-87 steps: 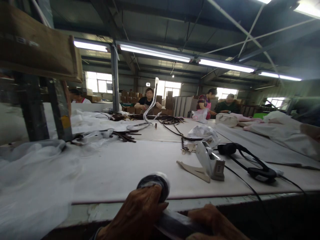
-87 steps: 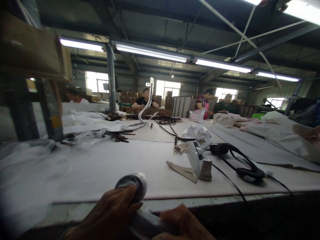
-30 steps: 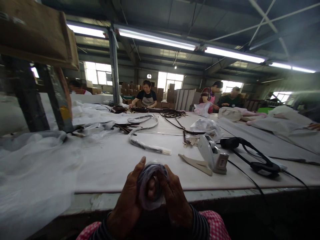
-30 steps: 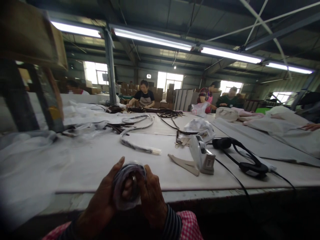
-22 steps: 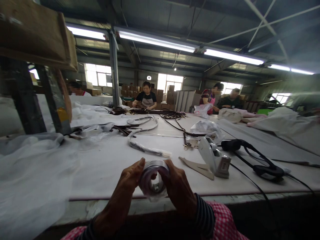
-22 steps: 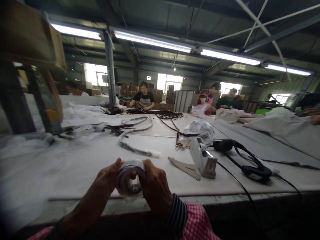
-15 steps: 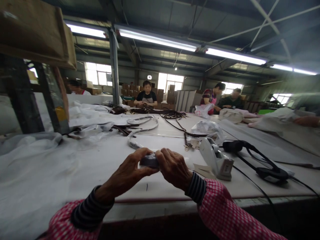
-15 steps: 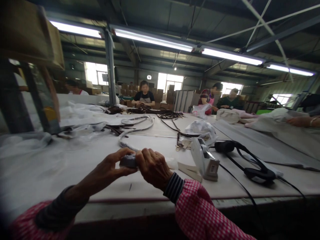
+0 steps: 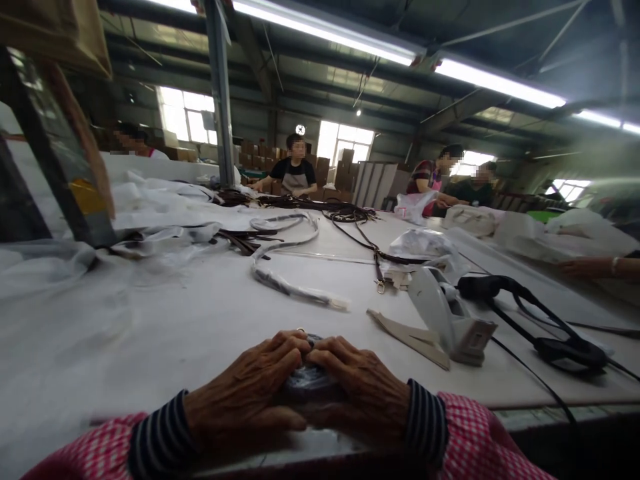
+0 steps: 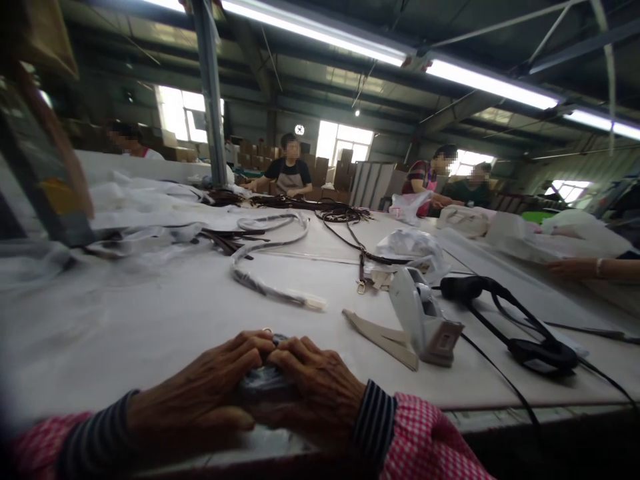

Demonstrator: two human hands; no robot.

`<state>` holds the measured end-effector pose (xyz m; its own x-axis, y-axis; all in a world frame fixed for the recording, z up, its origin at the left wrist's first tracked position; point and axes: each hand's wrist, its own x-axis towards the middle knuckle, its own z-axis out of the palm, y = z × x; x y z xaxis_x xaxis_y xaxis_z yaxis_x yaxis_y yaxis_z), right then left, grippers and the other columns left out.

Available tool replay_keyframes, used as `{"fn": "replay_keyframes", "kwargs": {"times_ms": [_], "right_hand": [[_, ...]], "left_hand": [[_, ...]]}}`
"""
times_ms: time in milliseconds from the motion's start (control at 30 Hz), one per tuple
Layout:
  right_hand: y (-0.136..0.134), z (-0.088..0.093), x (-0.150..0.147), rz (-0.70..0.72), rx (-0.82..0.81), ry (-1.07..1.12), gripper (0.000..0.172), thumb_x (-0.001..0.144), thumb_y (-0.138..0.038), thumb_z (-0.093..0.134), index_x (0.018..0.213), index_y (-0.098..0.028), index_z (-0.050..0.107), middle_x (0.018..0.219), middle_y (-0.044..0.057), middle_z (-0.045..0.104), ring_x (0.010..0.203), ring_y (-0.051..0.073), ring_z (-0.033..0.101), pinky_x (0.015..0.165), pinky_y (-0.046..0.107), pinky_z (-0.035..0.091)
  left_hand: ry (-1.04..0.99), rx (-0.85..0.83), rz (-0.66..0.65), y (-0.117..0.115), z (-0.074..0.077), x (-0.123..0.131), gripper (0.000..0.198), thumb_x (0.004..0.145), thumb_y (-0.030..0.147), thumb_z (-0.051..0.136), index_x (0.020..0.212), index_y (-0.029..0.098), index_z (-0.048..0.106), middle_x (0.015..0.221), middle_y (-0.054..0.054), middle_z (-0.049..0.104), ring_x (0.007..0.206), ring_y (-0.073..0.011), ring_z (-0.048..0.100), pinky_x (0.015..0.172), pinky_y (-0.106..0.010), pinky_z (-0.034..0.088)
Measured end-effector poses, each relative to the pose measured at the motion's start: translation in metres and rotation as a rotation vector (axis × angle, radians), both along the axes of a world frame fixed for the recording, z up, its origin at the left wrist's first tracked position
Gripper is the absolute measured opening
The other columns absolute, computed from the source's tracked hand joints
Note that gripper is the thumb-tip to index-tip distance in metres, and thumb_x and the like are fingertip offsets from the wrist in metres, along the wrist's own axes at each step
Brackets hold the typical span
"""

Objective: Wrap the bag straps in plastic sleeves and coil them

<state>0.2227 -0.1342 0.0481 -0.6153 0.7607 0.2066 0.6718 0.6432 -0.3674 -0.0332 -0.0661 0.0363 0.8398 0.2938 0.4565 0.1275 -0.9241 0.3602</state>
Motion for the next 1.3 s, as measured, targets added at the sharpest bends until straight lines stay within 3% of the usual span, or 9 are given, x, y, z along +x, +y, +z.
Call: {"fn": "replay_keyframes", "kwargs": {"times_ms": [133, 367, 533, 667, 767, 867, 967, 1100, 1300], "right_hand": [[0.004, -0.006, 0.004, 0.034, -0.004, 0.096, 0.072, 0.087, -0.069, 0.066, 0.143, -0.028, 0.047, 0.138, 0.007, 0.056, 0.121, 0.025, 0.054, 0.101, 0.038, 0.049], [0.033, -0.016, -0.005, -0.062, 0.029, 0.155, 0.018, 0.106, -0.034, 0.049, 0.112, -0.022, 0.06, 0.117, 0.007, 0.061, 0.102, 0.019, 0.063, 0.09, 0.03, 0.051], [0.057, -0.019, -0.02, -0.16, 0.144, 0.062, 0.016, 0.107, -0.029, 0.048, 0.104, -0.019, 0.06, 0.11, 0.008, 0.062, 0.095, 0.021, 0.062, 0.083, 0.033, 0.051], [0.056, -0.019, -0.022, -0.175, 0.13, 0.089, 0.015, 0.107, -0.029, 0.049, 0.105, -0.02, 0.061, 0.108, 0.007, 0.063, 0.094, 0.02, 0.062, 0.083, 0.033, 0.052], [0.052, -0.016, -0.016, -0.194, 0.144, 0.1, 0.018, 0.105, -0.034, 0.053, 0.117, -0.022, 0.06, 0.125, 0.009, 0.06, 0.11, 0.023, 0.06, 0.091, 0.036, 0.053], [0.05, -0.014, -0.008, -0.213, 0.195, 0.057, 0.028, 0.102, -0.032, 0.059, 0.128, -0.025, 0.056, 0.143, 0.011, 0.05, 0.122, 0.028, 0.055, 0.094, 0.041, 0.052], [0.05, -0.015, -0.006, -0.188, 0.16, 0.05, 0.026, 0.102, -0.023, 0.056, 0.127, -0.024, 0.056, 0.136, 0.01, 0.052, 0.106, 0.022, 0.061, 0.087, 0.036, 0.054], [0.053, -0.018, -0.014, -0.178, 0.128, 0.09, 0.012, 0.105, -0.023, 0.048, 0.109, -0.021, 0.059, 0.117, 0.007, 0.055, 0.079, 0.015, 0.06, 0.072, 0.029, 0.052], [0.054, -0.017, -0.02, -0.14, 0.098, 0.206, 0.009, 0.106, -0.026, 0.05, 0.109, -0.023, 0.057, 0.116, 0.006, 0.055, 0.091, 0.016, 0.062, 0.079, 0.029, 0.052]], "left_hand": [[0.073, 0.004, 0.018, 0.004, -0.006, 0.002, 0.042, 0.101, 0.041, 0.059, 0.139, 0.025, 0.05, 0.141, -0.008, 0.06, 0.14, -0.0243, 0.048, 0.119, -0.039, 0.042], [0.196, 0.191, 0.077, 0.039, -0.004, 0.009, 0.032, 0.102, 0.034, 0.058, 0.132, 0.023, 0.058, 0.15, -0.007, 0.056, 0.149, -0.0269, 0.038, 0.122, -0.044, 0.037], [0.172, 0.183, 0.189, 0.053, -0.001, 0.021, 0.033, 0.096, 0.021, 0.066, 0.127, 0.021, 0.057, 0.138, -0.008, 0.062, 0.138, -0.0285, 0.048, 0.114, -0.047, 0.041], [0.146, 0.166, 0.228, 0.051, -0.008, 0.029, 0.008, 0.096, 0.018, 0.065, 0.1, 0.02, 0.059, 0.111, -0.006, 0.067, 0.112, -0.0265, 0.058, 0.1, -0.044, 0.047], [0.145, 0.097, 0.17, 0.053, -0.001, 0.024, 0.011, 0.098, 0.013, 0.059, 0.091, 0.021, 0.055, 0.104, -0.004, 0.067, 0.104, -0.023, 0.059, 0.094, -0.038, 0.047], [0.143, 0.035, 0.134, 0.055, 0.01, 0.011, 0.014, 0.099, 0.011, 0.055, 0.089, 0.021, 0.056, 0.106, -0.003, 0.067, 0.103, -0.021, 0.06, 0.092, -0.034, 0.048], [0.134, 0.028, 0.137, 0.056, 0.014, 0.001, 0.012, 0.099, 0.014, 0.054, 0.092, 0.022, 0.058, 0.11, -0.004, 0.068, 0.108, -0.0212, 0.062, 0.097, -0.035, 0.048], [0.117, 0.08, 0.15, 0.054, 0.003, 0.007, 0.015, 0.095, 0.022, 0.066, 0.108, 0.022, 0.06, 0.116, -0.005, 0.069, 0.123, -0.0265, 0.057, 0.108, -0.042, 0.045], [0.101, 0.159, 0.208, 0.051, -0.007, 0.028, 0.011, 0.096, 0.02, 0.067, 0.105, 0.021, 0.062, 0.115, -0.006, 0.07, 0.124, -0.0273, 0.056, 0.11, -0.047, 0.044]]}}
